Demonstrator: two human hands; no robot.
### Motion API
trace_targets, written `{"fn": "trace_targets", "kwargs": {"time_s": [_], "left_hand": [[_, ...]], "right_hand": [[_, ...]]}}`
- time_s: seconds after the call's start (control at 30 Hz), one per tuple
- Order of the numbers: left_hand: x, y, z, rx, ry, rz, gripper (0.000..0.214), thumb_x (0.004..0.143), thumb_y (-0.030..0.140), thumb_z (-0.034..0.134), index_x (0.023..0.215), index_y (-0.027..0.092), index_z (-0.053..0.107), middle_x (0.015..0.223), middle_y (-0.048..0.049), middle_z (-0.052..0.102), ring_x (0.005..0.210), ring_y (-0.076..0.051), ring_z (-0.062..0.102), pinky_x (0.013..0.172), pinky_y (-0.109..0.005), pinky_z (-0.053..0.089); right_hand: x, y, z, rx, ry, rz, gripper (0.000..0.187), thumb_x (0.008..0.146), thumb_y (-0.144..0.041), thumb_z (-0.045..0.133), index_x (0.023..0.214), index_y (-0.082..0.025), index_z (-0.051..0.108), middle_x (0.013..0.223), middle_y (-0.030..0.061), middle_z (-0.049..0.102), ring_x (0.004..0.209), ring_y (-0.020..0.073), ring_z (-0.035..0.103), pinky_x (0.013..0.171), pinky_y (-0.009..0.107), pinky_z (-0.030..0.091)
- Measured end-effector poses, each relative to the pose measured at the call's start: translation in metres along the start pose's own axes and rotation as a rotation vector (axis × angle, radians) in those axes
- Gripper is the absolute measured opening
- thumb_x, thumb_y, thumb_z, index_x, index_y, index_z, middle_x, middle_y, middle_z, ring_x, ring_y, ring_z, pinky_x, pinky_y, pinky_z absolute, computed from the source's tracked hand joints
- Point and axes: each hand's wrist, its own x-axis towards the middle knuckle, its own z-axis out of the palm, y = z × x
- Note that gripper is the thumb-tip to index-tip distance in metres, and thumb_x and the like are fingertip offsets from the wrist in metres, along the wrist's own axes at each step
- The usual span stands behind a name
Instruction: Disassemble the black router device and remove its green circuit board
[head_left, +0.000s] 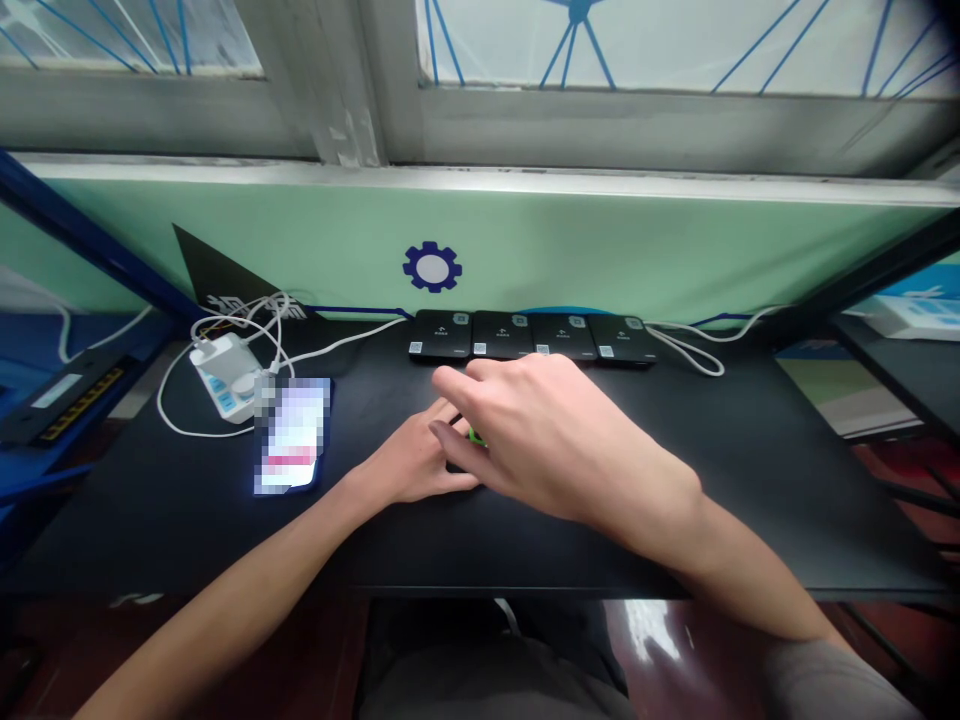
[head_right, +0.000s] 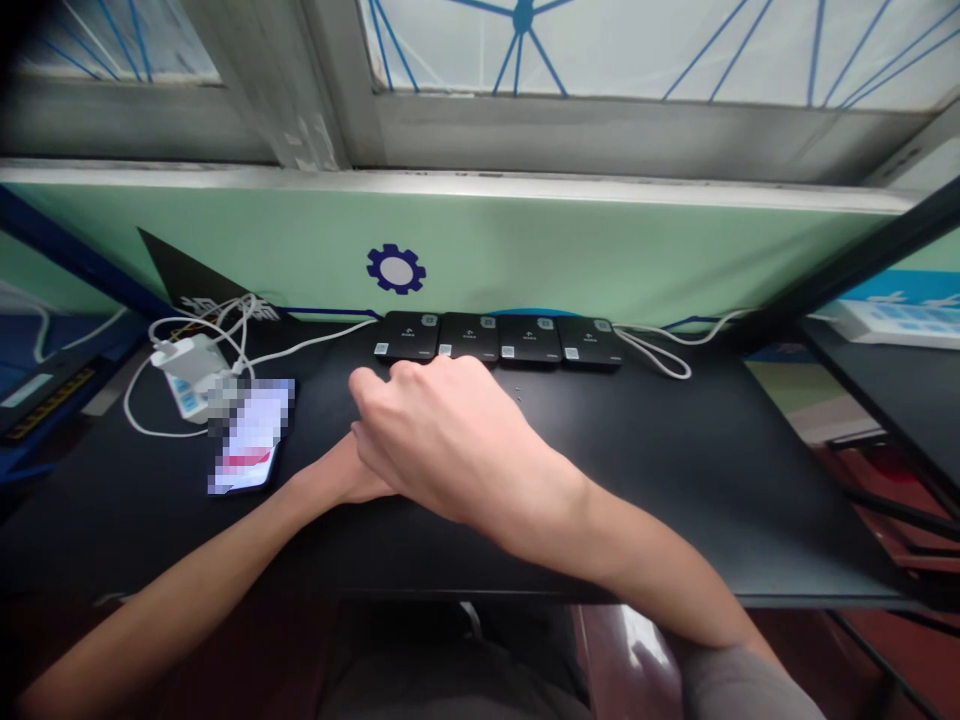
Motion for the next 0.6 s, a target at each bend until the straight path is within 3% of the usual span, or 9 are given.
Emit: {"fn": "trace_targets", "kwargs": {"time_s": [0.17,0.3,0.43,0.53,0.6], "left_hand": [[-0.002,-0.006,0.004,0.071,-0.022,0.075,0.056,0.104,0.053,0.082,0.150,0.026,0.068,0.161,-0.0167,0.068,0.158,-0.048,0.057,0.124,-0.066,0.057],[-0.003,-0.012,0.009,0.074,-0.018,0.063,0.063,0.104,0.052,0.081,0.157,0.024,0.063,0.162,-0.0185,0.067,0.156,-0.048,0.059,0.120,-0.065,0.059],[-0.003,-0.009,0.008,0.065,-0.030,0.046,0.063,0.106,0.043,0.077,0.162,0.024,0.057,0.160,-0.0179,0.066,0.148,-0.045,0.065,0.113,-0.061,0.063],[-0.003,-0.006,0.006,0.059,0.001,0.042,0.067,0.104,0.039,0.081,0.164,0.025,0.056,0.163,-0.0170,0.065,0.152,-0.044,0.062,0.116,-0.058,0.062],[-0.003,-0.006,0.005,0.065,0.011,0.066,0.067,0.102,0.042,0.085,0.162,0.025,0.060,0.160,-0.0170,0.068,0.154,-0.045,0.061,0.119,-0.058,0.060]], "right_hand": [[0.000,0.006,0.004,-0.087,0.017,0.030,0.016,0.110,-0.018,0.065,0.094,-0.020,0.063,0.072,0.0027,0.066,0.061,0.0215,0.064,0.059,0.038,0.018],[-0.010,0.015,0.012,-0.027,0.099,-0.107,0.010,0.104,-0.010,0.066,0.105,-0.019,0.062,0.084,0.0009,0.066,0.067,0.0194,0.058,0.063,0.038,0.026],[-0.015,0.017,0.014,0.068,0.140,-0.218,0.009,0.107,-0.013,0.060,0.115,-0.017,0.062,0.101,0.0058,0.067,0.083,0.0209,0.059,0.072,0.036,0.038],[-0.012,0.013,0.013,0.053,0.167,-0.164,0.003,0.110,-0.020,0.063,0.110,-0.017,0.065,0.100,0.0074,0.067,0.081,0.0214,0.061,0.069,0.036,0.038],[-0.008,0.010,0.012,-0.014,0.184,-0.069,0.009,0.110,-0.022,0.067,0.102,-0.019,0.065,0.090,0.0062,0.068,0.072,0.0213,0.061,0.063,0.038,0.032]]}}
